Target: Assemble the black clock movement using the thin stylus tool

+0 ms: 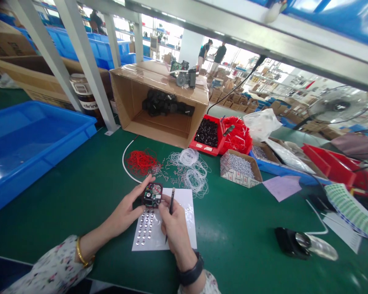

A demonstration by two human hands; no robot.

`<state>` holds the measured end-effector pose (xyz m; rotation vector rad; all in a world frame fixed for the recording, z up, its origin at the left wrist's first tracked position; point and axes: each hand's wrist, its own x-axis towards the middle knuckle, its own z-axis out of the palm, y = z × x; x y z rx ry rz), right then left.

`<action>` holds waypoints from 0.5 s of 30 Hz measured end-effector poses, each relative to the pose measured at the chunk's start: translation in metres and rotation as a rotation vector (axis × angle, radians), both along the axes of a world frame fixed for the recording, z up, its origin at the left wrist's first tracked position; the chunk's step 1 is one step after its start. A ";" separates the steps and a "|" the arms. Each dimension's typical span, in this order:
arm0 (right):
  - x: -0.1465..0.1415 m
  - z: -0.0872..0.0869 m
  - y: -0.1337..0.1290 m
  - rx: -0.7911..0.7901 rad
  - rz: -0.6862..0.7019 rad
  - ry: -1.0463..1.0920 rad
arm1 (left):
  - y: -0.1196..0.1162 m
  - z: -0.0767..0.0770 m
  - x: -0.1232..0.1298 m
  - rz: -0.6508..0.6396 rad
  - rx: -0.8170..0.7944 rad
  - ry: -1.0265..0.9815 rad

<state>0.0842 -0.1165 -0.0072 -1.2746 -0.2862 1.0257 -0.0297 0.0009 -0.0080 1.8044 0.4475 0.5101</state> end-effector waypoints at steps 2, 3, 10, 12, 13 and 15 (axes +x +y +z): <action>0.013 0.002 -0.006 0.055 -0.129 -0.040 | 0.001 -0.001 0.000 0.000 0.023 0.005; 0.021 0.005 -0.009 0.096 -0.194 -0.065 | 0.001 -0.001 0.000 -0.002 0.035 0.006; 0.045 0.043 -0.013 0.155 -0.074 0.066 | 0.003 -0.001 0.000 -0.005 0.112 0.000; 0.044 0.047 -0.006 0.126 -0.035 0.005 | 0.003 -0.002 0.000 -0.002 0.136 -0.005; 0.043 0.047 -0.002 0.116 -0.030 -0.062 | 0.003 -0.003 0.000 -0.002 0.147 -0.004; 0.041 0.045 0.006 0.104 -0.018 -0.208 | 0.004 -0.005 0.000 -0.003 0.164 0.003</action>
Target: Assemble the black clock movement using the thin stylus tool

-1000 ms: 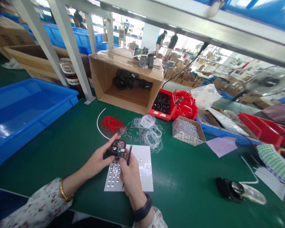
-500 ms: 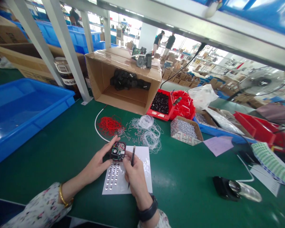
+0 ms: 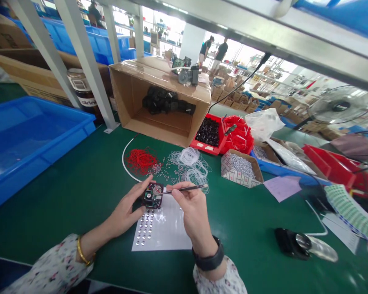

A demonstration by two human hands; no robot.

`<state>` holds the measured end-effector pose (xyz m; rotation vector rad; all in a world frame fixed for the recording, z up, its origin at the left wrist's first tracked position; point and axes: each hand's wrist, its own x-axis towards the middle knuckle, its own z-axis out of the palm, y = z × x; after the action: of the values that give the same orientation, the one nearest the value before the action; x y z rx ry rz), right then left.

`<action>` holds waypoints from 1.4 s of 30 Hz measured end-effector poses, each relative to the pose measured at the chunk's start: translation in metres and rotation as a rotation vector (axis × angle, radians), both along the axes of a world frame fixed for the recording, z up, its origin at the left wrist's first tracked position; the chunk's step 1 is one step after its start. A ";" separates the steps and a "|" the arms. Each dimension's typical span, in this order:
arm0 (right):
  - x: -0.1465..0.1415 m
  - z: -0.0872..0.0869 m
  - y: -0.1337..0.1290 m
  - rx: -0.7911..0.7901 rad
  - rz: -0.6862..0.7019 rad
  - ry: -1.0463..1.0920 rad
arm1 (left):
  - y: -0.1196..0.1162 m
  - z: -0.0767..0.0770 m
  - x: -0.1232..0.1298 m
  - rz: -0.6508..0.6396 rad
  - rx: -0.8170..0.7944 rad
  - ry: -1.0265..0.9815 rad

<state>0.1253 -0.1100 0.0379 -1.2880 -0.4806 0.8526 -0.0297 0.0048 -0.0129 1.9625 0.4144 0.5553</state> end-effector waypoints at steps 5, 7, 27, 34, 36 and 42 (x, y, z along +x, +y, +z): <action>-0.002 -0.002 0.015 -0.002 0.102 -0.109 | 0.002 -0.003 0.000 -0.006 0.023 0.002; -0.002 -0.002 0.017 -0.015 0.126 -0.125 | 0.002 -0.003 0.000 0.001 0.029 0.013; 0.006 0.009 0.028 -0.088 0.285 -0.336 | 0.002 -0.005 -0.001 -0.017 0.122 0.086; 0.008 0.006 0.027 -0.006 0.259 -0.219 | 0.002 -0.011 -0.002 -0.006 0.088 0.039; 0.014 0.003 0.023 0.044 0.172 -0.083 | 0.002 -0.011 -0.002 -0.009 0.056 0.031; 0.024 -0.004 0.008 0.088 -0.014 -0.001 | 0.004 -0.001 0.001 -0.029 -0.085 0.014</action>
<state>0.1497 -0.1018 0.0339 -1.2095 -0.5041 0.8100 -0.0290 0.0086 -0.0140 1.8887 0.4115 0.4973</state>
